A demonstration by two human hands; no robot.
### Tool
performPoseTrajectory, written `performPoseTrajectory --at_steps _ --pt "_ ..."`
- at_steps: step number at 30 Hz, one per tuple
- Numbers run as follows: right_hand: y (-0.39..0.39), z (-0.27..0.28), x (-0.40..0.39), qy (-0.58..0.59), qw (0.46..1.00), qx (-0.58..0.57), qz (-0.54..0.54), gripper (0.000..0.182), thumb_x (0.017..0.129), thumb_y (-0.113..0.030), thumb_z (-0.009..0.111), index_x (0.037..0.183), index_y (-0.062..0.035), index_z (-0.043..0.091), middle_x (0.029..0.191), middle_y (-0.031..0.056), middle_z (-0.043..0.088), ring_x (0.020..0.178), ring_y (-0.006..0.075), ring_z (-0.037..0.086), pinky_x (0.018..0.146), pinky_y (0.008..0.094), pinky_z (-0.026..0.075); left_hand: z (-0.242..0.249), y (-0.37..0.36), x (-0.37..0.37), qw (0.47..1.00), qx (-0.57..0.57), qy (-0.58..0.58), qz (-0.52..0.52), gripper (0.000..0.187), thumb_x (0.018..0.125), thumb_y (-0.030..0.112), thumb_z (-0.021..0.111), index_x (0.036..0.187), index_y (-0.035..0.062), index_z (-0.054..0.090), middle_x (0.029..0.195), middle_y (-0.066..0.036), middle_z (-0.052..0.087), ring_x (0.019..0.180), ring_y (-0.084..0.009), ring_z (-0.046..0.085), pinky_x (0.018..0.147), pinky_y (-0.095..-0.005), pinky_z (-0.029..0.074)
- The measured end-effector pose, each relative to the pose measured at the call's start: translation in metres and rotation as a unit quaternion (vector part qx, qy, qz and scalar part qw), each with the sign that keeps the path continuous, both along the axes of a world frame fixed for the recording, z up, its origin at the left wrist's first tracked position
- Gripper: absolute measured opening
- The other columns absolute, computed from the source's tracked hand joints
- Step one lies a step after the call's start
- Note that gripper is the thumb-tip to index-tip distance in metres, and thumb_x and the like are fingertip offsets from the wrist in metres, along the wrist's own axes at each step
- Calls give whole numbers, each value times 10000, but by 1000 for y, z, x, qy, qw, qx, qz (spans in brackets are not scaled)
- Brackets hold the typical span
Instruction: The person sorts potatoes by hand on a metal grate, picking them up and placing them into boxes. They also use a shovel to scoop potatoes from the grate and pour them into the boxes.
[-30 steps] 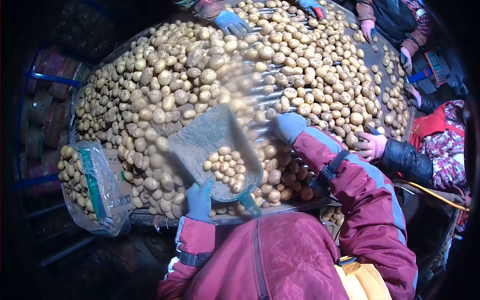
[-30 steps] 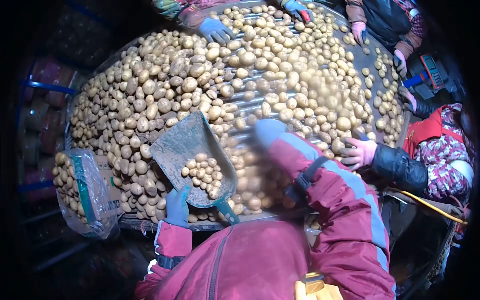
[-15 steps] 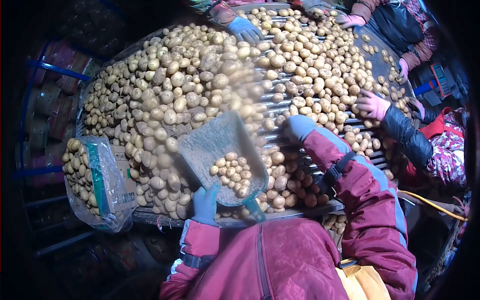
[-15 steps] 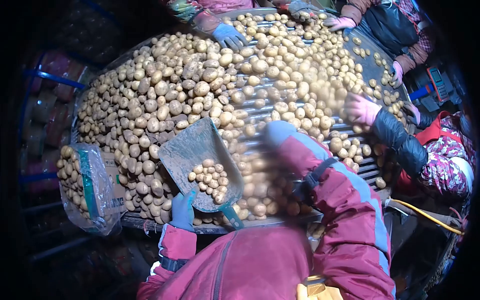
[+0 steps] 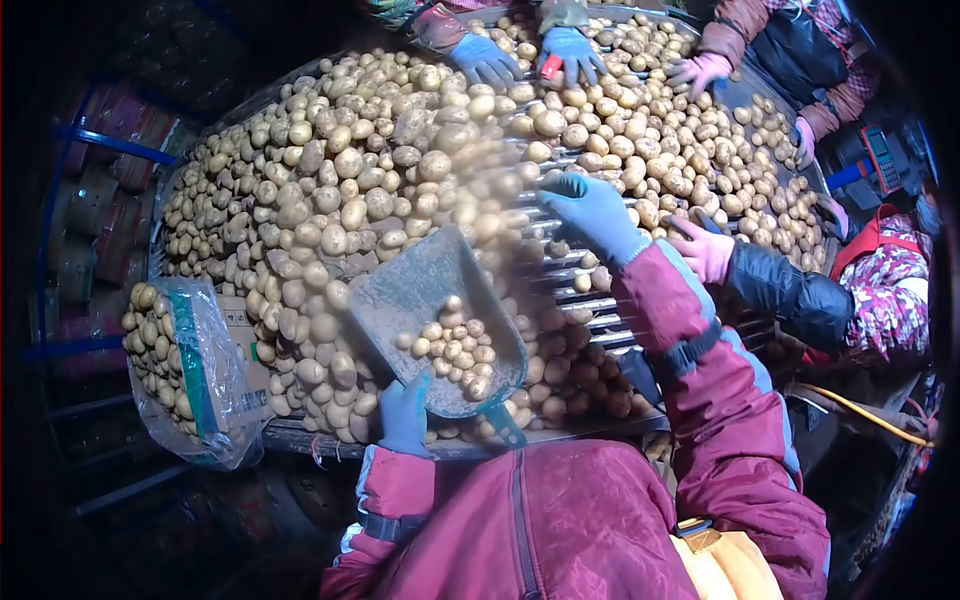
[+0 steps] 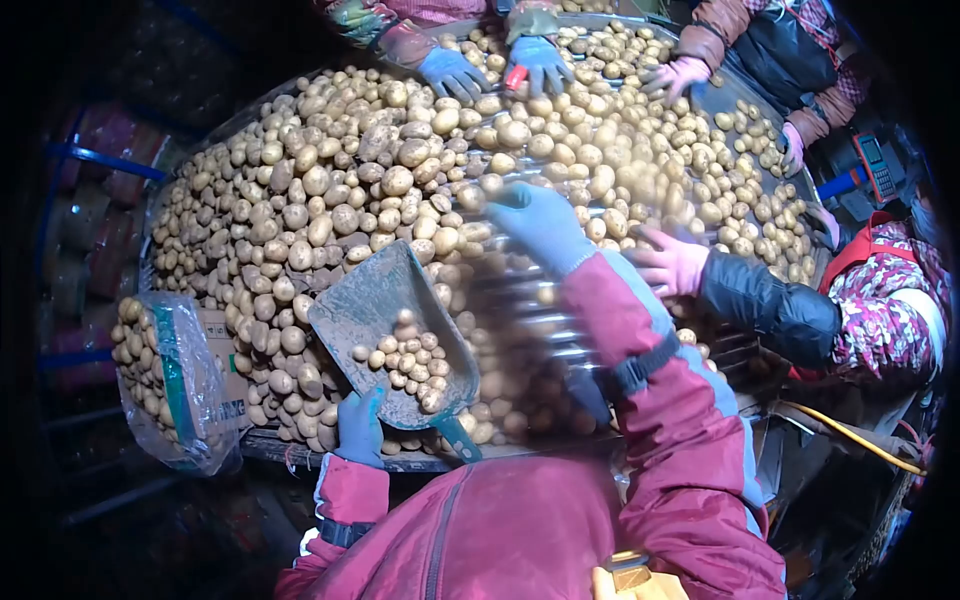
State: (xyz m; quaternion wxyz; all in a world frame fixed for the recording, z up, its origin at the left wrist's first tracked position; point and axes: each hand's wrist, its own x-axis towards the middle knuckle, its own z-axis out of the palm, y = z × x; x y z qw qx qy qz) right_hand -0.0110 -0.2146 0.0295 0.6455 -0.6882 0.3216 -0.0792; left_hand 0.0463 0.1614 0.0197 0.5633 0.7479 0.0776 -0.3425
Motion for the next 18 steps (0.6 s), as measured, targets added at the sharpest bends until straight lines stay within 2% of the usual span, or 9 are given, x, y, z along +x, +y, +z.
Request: performPoseTrajectory --at_steps 1,3,4,6,7,8,12,15,18 --pt "-8 -11 2 88 992 -85 16 413 867 -374 682 1128 -55 698 1007 144 726 782 212 720 684 337 569 -6 5 1 1000 -14 -10 0 390 918 200 667 1174 -91 623 1092 -76 657 951 -139 586 847 -288 473" --pt "-8 -34 9 185 933 -295 94 390 838 -361 650 1066 -52 722 1005 183 722 920 313 713 797 412 558 -14 14 3 999 -39 -27 -1 388 915 195 669 1172 -92 621 1098 -81 654 955 -141 584 851 -293 472" --pt "0 -31 11 226 921 -301 106 407 821 -375 634 1059 -61 735 1064 188 714 1028 367 677 897 447 530 7 2 1 1000 -1 -10 6 390 912 201 677 1161 -93 621 1094 -84 656 953 -143 583 853 -298 471" --pt "0 -68 26 275 892 -326 152 453 809 -458 655 1072 -99 737 1004 184 722 957 353 697 857 437 543 13 -1 2 999 31 -29 7 419 896 268 705 1102 -89 629 987 -93 661 806 -154 600 703 -297 492" --pt "3 -69 33 300 875 -336 176 476 803 -499 666 1078 -117 738 975 182 727 921 346 706 837 431 549 14 -1 2 998 48 -37 8 439 887 302 719 1073 -86 633 933 -98 664 732 -159 609 628 -297 502" --pt "2 -68 39 331 863 -324 203 464 799 -447 683 1101 -97 732 1052 185 719 970 345 705 861 435 550 10 2 2 998 42 -44 3 437 890 305 717 1064 -87 633 929 -101 665 727 -161 609 621 -299 503" --pt "-9 -79 53 302 867 -340 202 451 837 -361 661 1132 -23 710 1142 198 698 1052 373 682 915 448 541 5 9 8 997 36 -59 -14 431 895 309 715 1037 -90 634 914 -103 666 729 -159 607 624 -295 500" --pt "-16 -75 53 347 844 -331 242 496 847 -392 655 1159 -7 696 1147 226 688 1076 384 670 922 451 538 -1 14 9 998 24 -62 -5 424 893 301 721 1022 -94 635 911 -97 666 752 -146 598 656 -281 488" --pt "-9 -64 55 380 844 -314 212 518 838 -425 655 1149 -14 701 1118 215 698 1067 370 675 914 446 539 -10 18 9 998 -18 -58 21 415 890 286 728 1014 -99 635 920 -90 666 779 -134 588 687 -271 475"
